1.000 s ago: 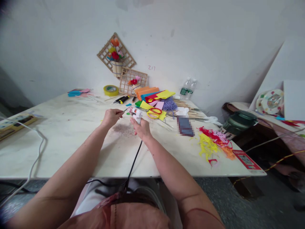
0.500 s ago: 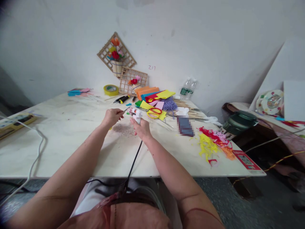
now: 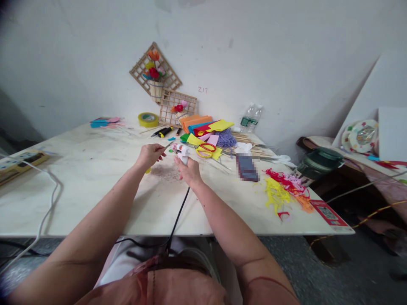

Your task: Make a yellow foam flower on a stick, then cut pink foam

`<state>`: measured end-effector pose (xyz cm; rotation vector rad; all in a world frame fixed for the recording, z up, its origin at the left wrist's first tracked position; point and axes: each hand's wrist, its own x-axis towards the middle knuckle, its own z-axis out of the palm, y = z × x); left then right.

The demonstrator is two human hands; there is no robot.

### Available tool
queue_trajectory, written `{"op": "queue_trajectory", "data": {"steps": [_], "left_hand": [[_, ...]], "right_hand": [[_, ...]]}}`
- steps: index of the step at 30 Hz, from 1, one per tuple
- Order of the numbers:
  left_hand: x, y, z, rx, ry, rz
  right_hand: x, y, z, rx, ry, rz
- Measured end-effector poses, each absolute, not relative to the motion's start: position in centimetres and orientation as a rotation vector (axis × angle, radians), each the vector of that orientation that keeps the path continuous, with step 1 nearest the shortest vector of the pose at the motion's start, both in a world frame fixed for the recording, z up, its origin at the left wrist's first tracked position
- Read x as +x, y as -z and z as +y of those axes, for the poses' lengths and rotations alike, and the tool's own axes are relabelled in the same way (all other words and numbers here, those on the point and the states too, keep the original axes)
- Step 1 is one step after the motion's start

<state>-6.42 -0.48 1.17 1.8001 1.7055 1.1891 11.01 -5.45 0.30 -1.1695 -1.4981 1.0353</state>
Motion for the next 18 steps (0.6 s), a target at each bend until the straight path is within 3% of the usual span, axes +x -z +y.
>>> {"op": "queue_trajectory", "data": {"steps": [18], "left_hand": [[-6.26,-1.27,-0.54,1.761,-1.179,1.723]], "right_hand": [[11.03,-0.20,-5.41,-1.145,-1.023,-1.522]]}}
